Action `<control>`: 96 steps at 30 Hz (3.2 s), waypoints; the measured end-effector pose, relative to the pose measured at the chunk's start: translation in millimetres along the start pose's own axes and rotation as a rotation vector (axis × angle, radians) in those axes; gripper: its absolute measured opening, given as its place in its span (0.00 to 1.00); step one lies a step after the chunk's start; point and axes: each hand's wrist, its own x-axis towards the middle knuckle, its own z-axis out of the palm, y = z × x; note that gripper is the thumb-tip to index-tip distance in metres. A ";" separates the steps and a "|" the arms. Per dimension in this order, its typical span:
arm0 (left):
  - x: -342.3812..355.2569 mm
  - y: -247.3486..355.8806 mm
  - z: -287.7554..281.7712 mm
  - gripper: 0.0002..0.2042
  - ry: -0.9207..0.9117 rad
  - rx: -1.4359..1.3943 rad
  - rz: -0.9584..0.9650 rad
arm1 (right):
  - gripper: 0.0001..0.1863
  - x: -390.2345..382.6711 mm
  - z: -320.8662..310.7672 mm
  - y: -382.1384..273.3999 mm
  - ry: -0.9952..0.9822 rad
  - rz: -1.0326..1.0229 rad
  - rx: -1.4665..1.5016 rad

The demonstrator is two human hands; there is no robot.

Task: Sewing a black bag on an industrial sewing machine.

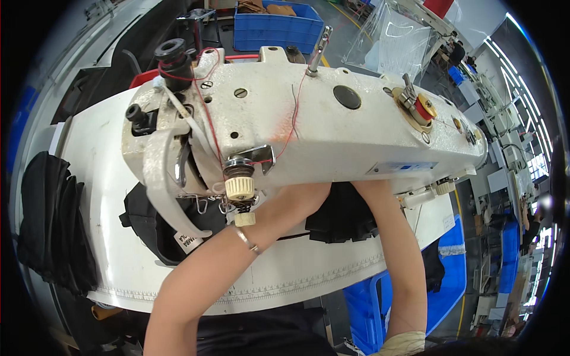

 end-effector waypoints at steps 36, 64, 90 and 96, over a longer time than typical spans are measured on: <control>-131.1 84.3 -99.5 0.14 -0.970 -0.569 0.210 | 0.18 -189.2 -248.8 -101.0 -0.978 0.368 1.191; -239.2 76.6 -179.8 0.11 0.236 -0.802 -0.248 | 0.17 -189.1 -162.0 -249.6 -0.224 -0.225 1.275; -323.8 30.7 -191.6 0.10 1.051 -1.418 -0.371 | 0.08 -242.4 -165.5 -200.3 0.385 0.776 1.864; -383.6 4.9 -233.8 0.06 1.041 -1.074 -0.404 | 0.10 -257.0 -192.5 -128.3 0.544 0.529 1.749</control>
